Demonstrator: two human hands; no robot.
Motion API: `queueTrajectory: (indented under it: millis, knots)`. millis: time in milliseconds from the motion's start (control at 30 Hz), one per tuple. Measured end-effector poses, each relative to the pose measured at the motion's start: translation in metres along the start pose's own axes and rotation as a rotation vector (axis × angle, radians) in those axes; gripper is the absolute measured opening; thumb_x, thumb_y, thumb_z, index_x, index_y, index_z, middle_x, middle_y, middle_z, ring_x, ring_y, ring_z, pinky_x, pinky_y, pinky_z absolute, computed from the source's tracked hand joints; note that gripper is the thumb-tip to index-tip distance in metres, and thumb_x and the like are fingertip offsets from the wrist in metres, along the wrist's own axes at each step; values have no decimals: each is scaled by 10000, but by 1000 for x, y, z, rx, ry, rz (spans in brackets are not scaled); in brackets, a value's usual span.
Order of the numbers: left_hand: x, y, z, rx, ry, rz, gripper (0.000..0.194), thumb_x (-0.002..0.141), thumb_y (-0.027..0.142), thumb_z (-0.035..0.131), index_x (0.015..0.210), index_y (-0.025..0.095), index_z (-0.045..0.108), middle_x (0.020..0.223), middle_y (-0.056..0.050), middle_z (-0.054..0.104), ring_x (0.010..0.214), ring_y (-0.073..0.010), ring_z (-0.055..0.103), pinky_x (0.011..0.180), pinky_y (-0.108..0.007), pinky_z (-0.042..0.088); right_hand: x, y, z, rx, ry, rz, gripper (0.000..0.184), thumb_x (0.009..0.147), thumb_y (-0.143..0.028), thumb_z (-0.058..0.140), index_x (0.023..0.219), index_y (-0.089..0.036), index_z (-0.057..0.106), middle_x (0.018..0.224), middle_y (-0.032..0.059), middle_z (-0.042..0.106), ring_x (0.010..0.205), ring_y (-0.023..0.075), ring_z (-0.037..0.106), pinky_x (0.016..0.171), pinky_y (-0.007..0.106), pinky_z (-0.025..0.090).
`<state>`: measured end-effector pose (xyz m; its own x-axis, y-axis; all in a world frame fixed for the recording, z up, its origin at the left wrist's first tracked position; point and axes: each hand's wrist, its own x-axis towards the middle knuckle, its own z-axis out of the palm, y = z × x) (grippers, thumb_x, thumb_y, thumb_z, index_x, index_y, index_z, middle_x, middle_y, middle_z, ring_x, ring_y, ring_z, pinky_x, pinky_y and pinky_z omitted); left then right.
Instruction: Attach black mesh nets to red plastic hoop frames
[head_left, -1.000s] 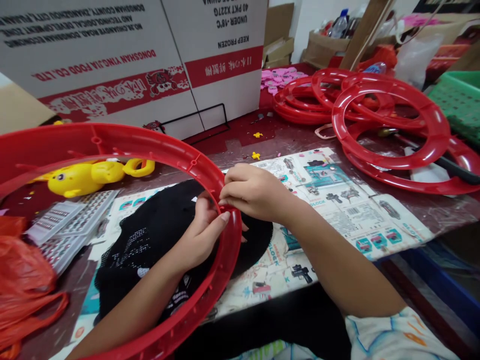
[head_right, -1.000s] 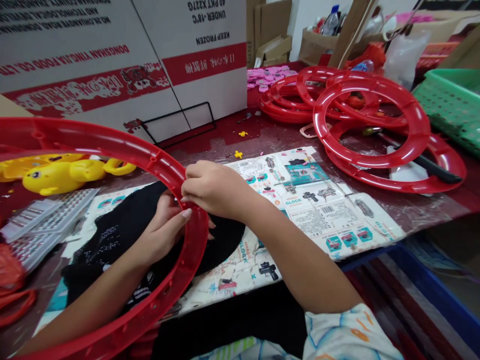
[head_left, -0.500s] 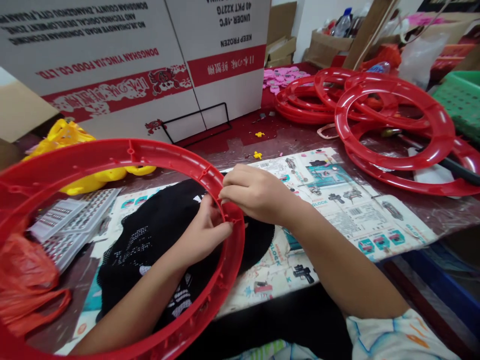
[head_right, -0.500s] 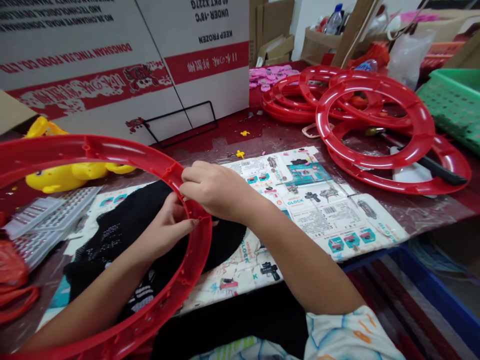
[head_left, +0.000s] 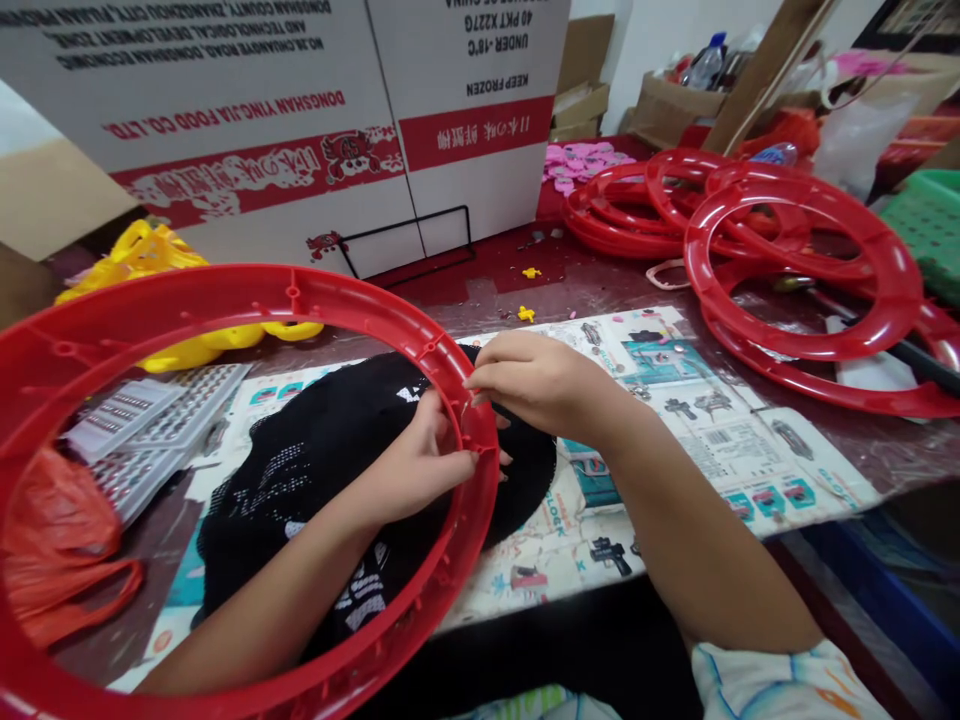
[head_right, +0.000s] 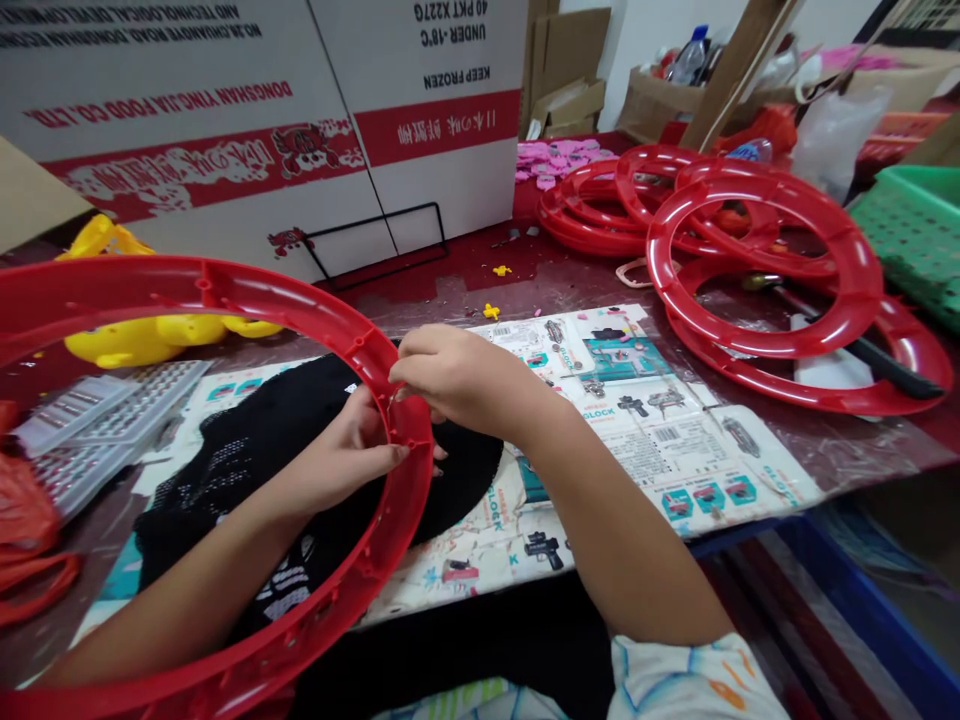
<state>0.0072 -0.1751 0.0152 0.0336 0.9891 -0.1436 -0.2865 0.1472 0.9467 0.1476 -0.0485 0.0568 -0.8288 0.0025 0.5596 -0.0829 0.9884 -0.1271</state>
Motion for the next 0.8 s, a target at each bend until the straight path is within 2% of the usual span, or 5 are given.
queueTrajectory:
  millis: [167,333,500,700,800]
  knots:
    - [1,0,0,-9,3,-13,633,720,156,742,1180,221,312,1005,-69,668,749,-221,721,628,-349,613,1,2,-2,34,-27,31,236,903,-76,455,841,-139,674,824,62,621,759,150,563,706,272,472]
    - [1,0,0,-9,-4,-24,660,702,189,759,1178,223,303,1139,-137,639,767,-239,720,595,-349,602,0,2,-5,47,-17,29,196,927,-141,484,835,-141,657,808,62,599,753,154,539,694,280,456]
    - [2,0,-1,-9,9,-32,655,686,184,758,1155,226,302,1167,-131,620,745,-224,719,601,-364,609,1,0,-3,64,70,24,185,929,-146,499,825,-134,651,804,62,599,760,150,545,696,275,465]
    - [1,0,-3,34,-49,-66,602,748,170,708,1183,224,295,989,-45,650,742,-189,714,643,-314,603,3,-5,6,52,121,24,208,934,-165,493,795,-141,646,794,58,604,750,149,542,690,285,472]
    - [-1,-1,-3,66,-79,-75,547,772,175,693,1162,223,314,981,-39,653,741,-175,707,651,-304,601,3,-4,9,57,125,20,204,923,-140,493,796,-135,653,800,62,616,756,151,550,692,289,475]
